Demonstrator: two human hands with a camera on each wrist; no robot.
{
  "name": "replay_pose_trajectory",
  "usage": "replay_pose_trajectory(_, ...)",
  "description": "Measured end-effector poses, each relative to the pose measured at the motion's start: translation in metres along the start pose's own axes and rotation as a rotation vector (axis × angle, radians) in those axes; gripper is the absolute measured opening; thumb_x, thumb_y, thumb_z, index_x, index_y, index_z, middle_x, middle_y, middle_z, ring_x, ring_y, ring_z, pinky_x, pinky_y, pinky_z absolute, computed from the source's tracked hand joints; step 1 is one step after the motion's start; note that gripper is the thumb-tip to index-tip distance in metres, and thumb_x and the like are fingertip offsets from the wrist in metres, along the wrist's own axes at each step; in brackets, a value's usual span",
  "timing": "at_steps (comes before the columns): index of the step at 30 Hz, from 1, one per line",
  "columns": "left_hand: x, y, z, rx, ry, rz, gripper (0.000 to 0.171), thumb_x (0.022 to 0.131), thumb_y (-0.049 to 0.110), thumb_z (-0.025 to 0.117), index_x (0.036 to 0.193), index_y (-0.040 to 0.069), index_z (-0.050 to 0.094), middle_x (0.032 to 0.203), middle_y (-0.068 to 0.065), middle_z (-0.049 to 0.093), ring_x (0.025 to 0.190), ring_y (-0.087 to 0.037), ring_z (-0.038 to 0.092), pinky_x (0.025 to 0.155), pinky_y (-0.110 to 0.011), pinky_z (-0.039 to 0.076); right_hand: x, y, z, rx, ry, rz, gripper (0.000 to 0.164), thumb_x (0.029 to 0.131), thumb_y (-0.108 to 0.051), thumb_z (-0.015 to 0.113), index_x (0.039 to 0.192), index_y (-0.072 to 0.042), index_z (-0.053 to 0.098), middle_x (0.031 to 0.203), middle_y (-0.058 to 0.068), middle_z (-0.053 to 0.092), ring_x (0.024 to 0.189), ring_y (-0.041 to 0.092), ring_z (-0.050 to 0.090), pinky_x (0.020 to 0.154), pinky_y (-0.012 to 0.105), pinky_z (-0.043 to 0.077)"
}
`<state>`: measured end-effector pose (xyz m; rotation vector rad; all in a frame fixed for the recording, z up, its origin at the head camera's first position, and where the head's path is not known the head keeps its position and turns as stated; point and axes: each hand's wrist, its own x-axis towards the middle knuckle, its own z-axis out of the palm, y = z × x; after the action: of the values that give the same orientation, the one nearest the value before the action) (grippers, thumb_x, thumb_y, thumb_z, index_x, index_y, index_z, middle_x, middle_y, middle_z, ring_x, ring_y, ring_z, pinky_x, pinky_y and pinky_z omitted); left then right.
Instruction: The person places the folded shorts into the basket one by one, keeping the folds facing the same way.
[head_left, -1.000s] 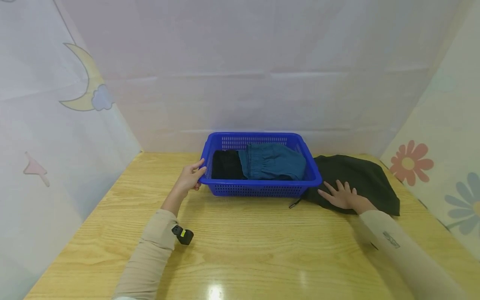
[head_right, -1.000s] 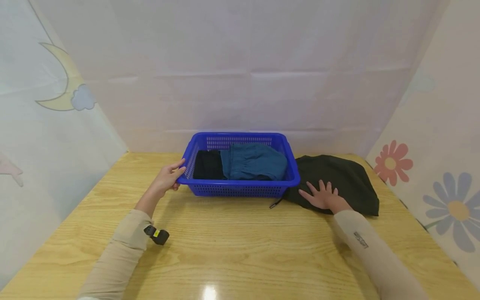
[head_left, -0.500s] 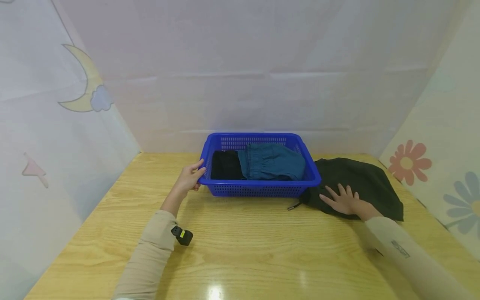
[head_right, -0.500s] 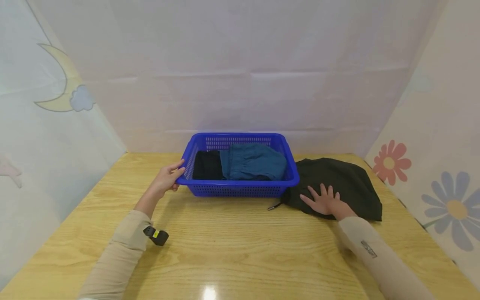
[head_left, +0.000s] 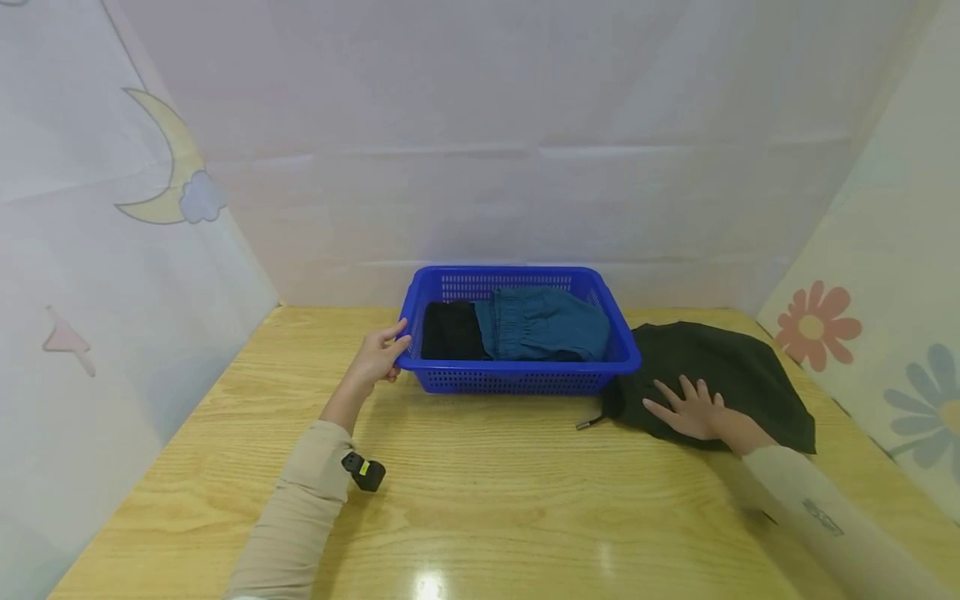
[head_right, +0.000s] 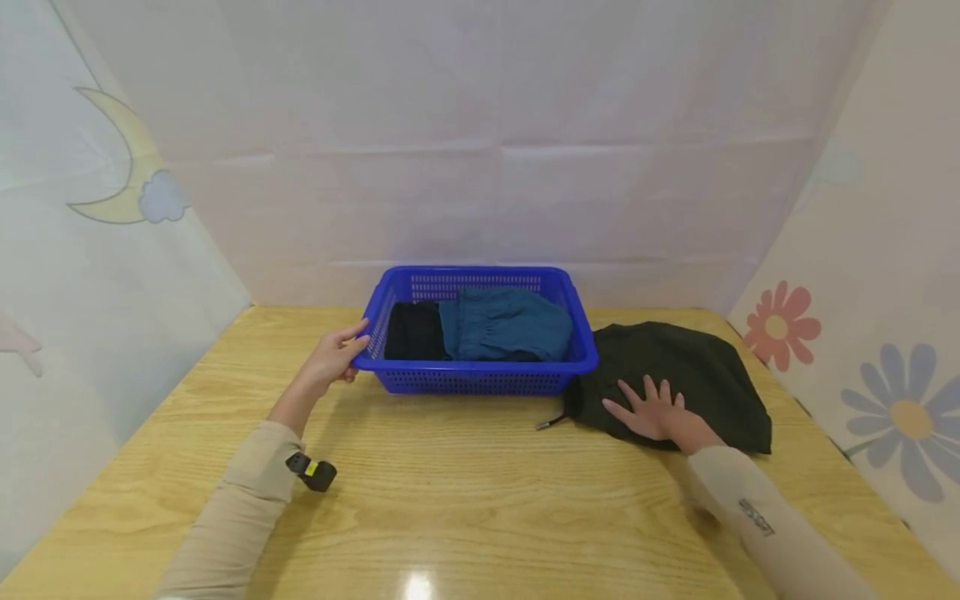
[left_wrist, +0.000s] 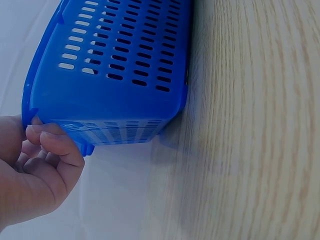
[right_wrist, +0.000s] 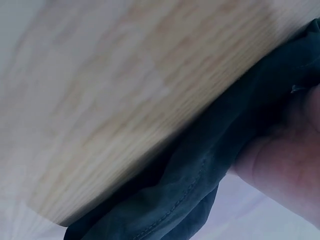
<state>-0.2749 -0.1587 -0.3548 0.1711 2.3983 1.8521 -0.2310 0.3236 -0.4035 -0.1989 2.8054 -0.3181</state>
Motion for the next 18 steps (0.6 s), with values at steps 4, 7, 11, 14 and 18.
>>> replay_pose_trajectory(4, -0.003, 0.004, 0.002, -0.007, -0.006, 0.000, 0.048, 0.095, 0.016, 0.044, 0.140, 0.008, 0.028, 0.048, 0.001, 0.041, 0.036, -0.007, 0.034, 0.040, -0.019, 0.037, -0.008, 0.001, 0.002, -0.001, -0.001, -0.005, 0.080, 0.090, -0.060, 0.024, 0.140, 0.002, 0.016, 0.135, 0.040, 0.000, 0.117, 0.061, -0.004, 0.087, 0.071, -0.002)
replay_pose_trajectory(7, -0.003, 0.004, 0.002, -0.005, 0.001, 0.000, 0.048, 0.095, 0.016, 0.044, 0.140, 0.008, 0.029, 0.048, 0.000, 0.041, 0.036, -0.006, 0.035, 0.040, -0.019, 0.038, -0.013, 0.002, 0.004, -0.002, 0.013, -0.015, 0.078, 0.090, -0.059, 0.025, 0.140, 0.001, 0.017, 0.135, 0.040, 0.002, 0.117, 0.061, -0.003, 0.086, 0.071, -0.001)
replay_pose_trajectory(11, 0.001, 0.000, 0.000, 0.001, 0.013, -0.004, 0.048, 0.095, 0.017, 0.045, 0.140, 0.011, 0.030, 0.048, 0.000, 0.041, 0.036, -0.007, 0.035, 0.040, -0.019, 0.038, -0.016, 0.002, 0.006, -0.007, 0.036, -0.027, 0.077, 0.090, -0.058, 0.025, 0.140, 0.001, 0.018, 0.135, 0.040, 0.003, 0.117, 0.061, -0.002, 0.086, 0.072, 0.000)
replay_pose_trajectory(14, 0.001, 0.000, 0.000, 0.005, 0.011, -0.004, 0.048, 0.095, 0.018, 0.044, 0.140, 0.011, 0.029, 0.048, 0.000, 0.041, 0.036, -0.007, 0.035, 0.040, -0.020, 0.038, -0.019, 0.003, 0.009, -0.006, 0.049, -0.030, 0.077, 0.090, -0.058, 0.026, 0.141, 0.000, 0.017, 0.135, 0.040, 0.003, 0.117, 0.061, -0.001, 0.086, 0.072, -0.001)
replay_pose_trajectory(18, 0.000, 0.000, 0.001, 0.003, 0.010, -0.004, 0.048, 0.095, 0.017, 0.044, 0.140, 0.011, 0.029, 0.048, 0.000, 0.041, 0.036, -0.007, 0.035, 0.040, -0.019, 0.038, -0.024, 0.003, 0.014, -0.005, 0.065, -0.035, 0.076, 0.090, -0.058, 0.027, 0.140, -0.001, 0.019, 0.135, 0.040, 0.004, 0.117, 0.061, -0.001, 0.085, 0.072, -0.001)
